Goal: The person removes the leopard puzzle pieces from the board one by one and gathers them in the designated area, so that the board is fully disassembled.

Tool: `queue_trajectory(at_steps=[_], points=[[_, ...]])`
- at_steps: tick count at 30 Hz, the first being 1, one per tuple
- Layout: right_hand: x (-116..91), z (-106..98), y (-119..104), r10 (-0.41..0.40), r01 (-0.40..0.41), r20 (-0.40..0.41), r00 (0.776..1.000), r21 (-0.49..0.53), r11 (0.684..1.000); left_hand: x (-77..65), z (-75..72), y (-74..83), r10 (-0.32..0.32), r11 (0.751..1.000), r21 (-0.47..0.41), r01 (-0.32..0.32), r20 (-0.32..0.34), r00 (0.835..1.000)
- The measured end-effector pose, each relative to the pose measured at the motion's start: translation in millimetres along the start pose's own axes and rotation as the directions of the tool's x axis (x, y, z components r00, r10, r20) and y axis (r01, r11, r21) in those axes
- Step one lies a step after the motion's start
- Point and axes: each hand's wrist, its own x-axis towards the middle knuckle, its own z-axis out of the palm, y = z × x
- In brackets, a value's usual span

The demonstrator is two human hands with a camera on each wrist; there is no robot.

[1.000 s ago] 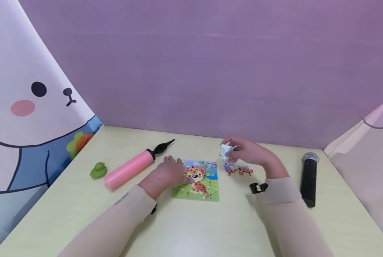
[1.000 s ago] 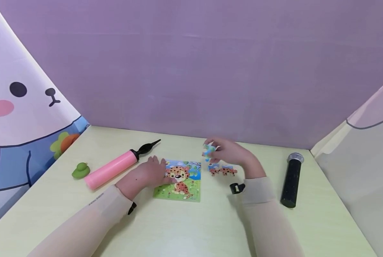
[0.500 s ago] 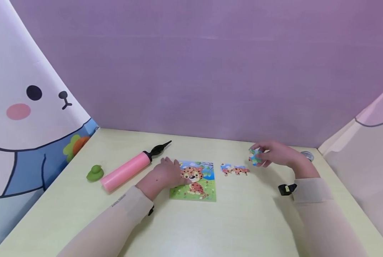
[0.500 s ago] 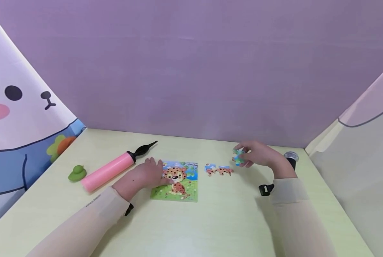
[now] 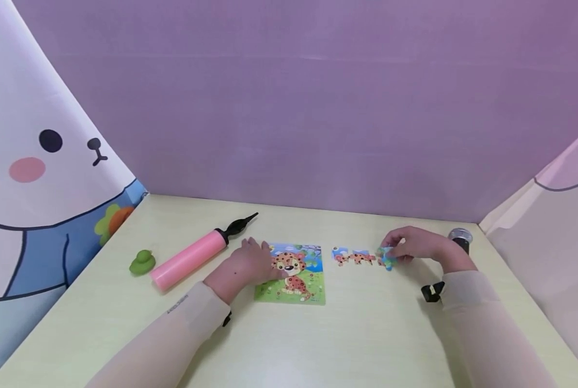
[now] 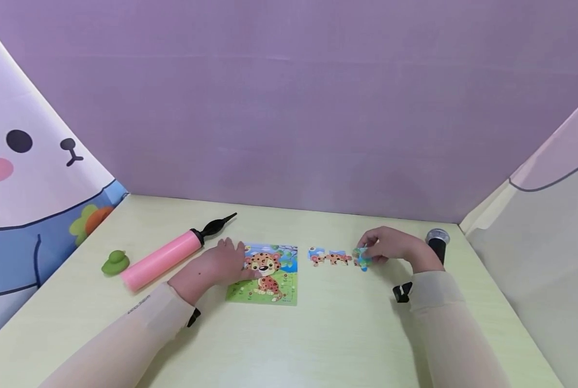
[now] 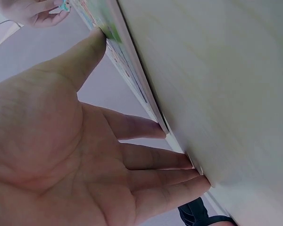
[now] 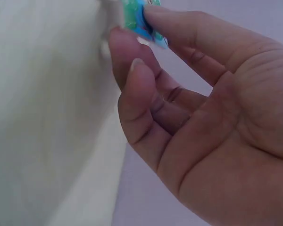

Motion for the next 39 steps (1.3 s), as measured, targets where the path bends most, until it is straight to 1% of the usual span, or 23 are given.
queue_trajectory(at_steps=[3,7,14,17,26,31,34,36,39], points=[[3.0,2.3,4.2,0.019,-0.020,0.003,1.000,0.016,1.000,1.1,1.1,0.3,-0.004,1.000,0.006,0.004,0.002,1.000],[5.1,3.4,7.5,0.022,-0.022,-0.001,1.000,0.020,1.000,1.4,1.4,0.5,-0.010,1.000,0.010,0.010,0.003,1.000],[7.1,4.8,6.7,0.022,-0.022,0.005,1.000,0.037,0.999,1.8,1.4,1.1,-0.024,1.000,0.013,0.024,0.007,1.000],[7.4,5.5,6.2,0.018,-0.019,0.009,1.000,0.035,0.999,1.6,1.2,1.2,-0.027,1.000,0.015,0.027,0.008,1.000],[8.1,8.0,4.0,0.062,-0.062,-0.004,0.998,0.012,0.998,-0.4,-0.3,1.7,-0.018,1.000,0.009,0.018,0.006,1.000],[6.7,8.2,1.6,0.064,-0.064,-0.006,0.998,-0.006,0.998,-1.6,-0.9,1.6,-0.017,1.000,0.013,0.017,0.006,1.000],[4.0,7.6,-1.8,0.056,-0.057,-0.026,0.998,-0.040,0.998,-1.4,-1.5,1.6,-0.012,1.000,0.016,0.012,0.007,1.000],[2.6,7.0,-6.7,0.040,-0.043,-0.048,0.998,-0.071,0.997,-1.2,-2.3,1.8,-0.010,1.000,0.018,0.010,0.009,1.000],[1.0,7.0,-20.6,0.014,-0.024,-0.087,0.996,-0.118,0.993,-1.2,-2.9,1.8,-0.007,1.000,0.014,0.007,0.014,1.000]])
